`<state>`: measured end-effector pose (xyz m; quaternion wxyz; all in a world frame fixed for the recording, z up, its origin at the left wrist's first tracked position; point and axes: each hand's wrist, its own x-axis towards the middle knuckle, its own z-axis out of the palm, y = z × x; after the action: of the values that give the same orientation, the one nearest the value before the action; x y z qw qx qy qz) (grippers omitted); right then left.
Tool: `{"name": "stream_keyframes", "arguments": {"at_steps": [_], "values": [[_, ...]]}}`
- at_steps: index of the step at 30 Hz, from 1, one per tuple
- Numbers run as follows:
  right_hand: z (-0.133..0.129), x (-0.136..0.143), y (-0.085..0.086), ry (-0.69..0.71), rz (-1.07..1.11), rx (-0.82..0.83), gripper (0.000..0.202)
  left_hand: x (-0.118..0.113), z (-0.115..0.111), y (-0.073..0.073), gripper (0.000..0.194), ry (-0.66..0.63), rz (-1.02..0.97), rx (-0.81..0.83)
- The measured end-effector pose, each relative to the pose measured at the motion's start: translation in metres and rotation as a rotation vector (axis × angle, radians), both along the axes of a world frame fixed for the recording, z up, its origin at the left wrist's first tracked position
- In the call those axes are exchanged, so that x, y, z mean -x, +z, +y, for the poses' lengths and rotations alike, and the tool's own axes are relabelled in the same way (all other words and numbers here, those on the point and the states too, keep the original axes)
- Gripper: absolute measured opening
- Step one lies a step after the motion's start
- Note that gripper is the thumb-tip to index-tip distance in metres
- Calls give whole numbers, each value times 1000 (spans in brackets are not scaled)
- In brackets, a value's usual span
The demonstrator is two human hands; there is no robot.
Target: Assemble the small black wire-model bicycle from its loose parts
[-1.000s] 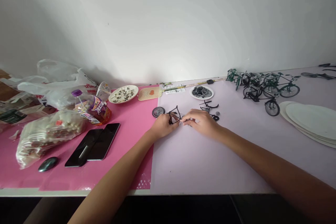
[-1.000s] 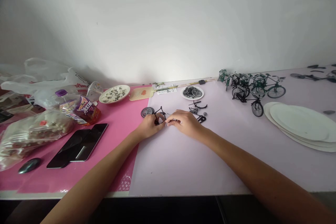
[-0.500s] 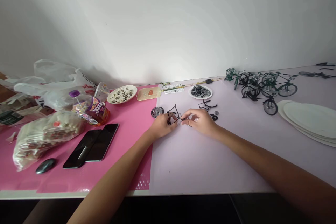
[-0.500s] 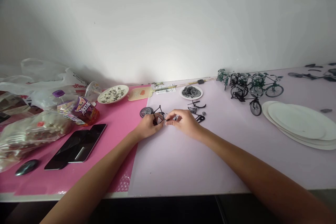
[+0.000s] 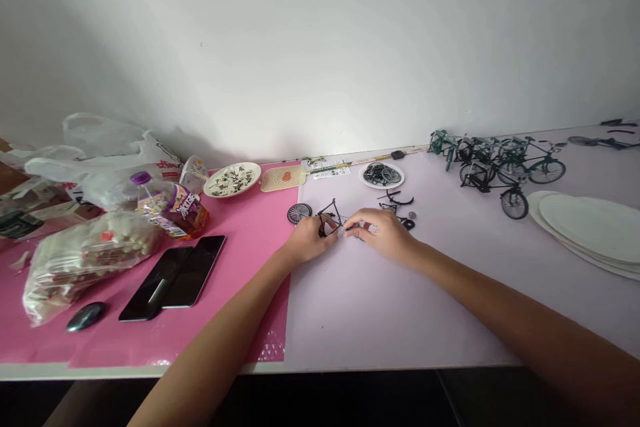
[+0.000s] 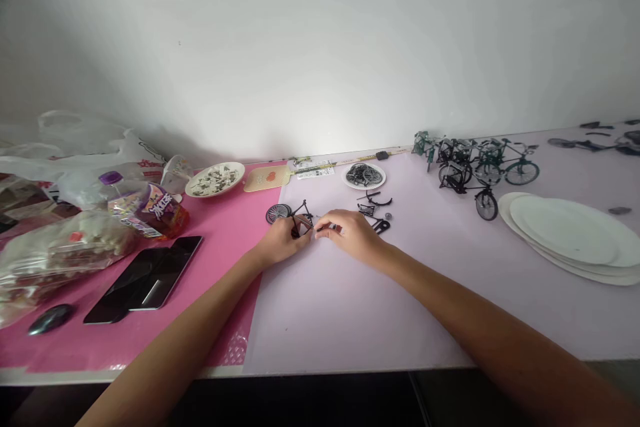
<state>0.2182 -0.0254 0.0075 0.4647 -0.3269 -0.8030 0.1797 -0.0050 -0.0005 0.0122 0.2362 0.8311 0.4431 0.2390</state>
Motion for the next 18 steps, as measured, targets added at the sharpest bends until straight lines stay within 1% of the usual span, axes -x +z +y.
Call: {"name": "stream_keyframes", "arguments": {"at_steps": [7,10,13,18], "values": [[3,0,-6,-13,18,28,6,0,1,-1,19,-8,-13,9],[3,-1,-6,-43,5,38,8,0,0,-1,18,-12,-1,-3],[3,-1,-6,-44,-15,42,8,-1,1,-2,18,-11,13,-4],[1,-1,-3,-19,-15,30,9,-1,2,-2,27,-3,-20,28]]}}
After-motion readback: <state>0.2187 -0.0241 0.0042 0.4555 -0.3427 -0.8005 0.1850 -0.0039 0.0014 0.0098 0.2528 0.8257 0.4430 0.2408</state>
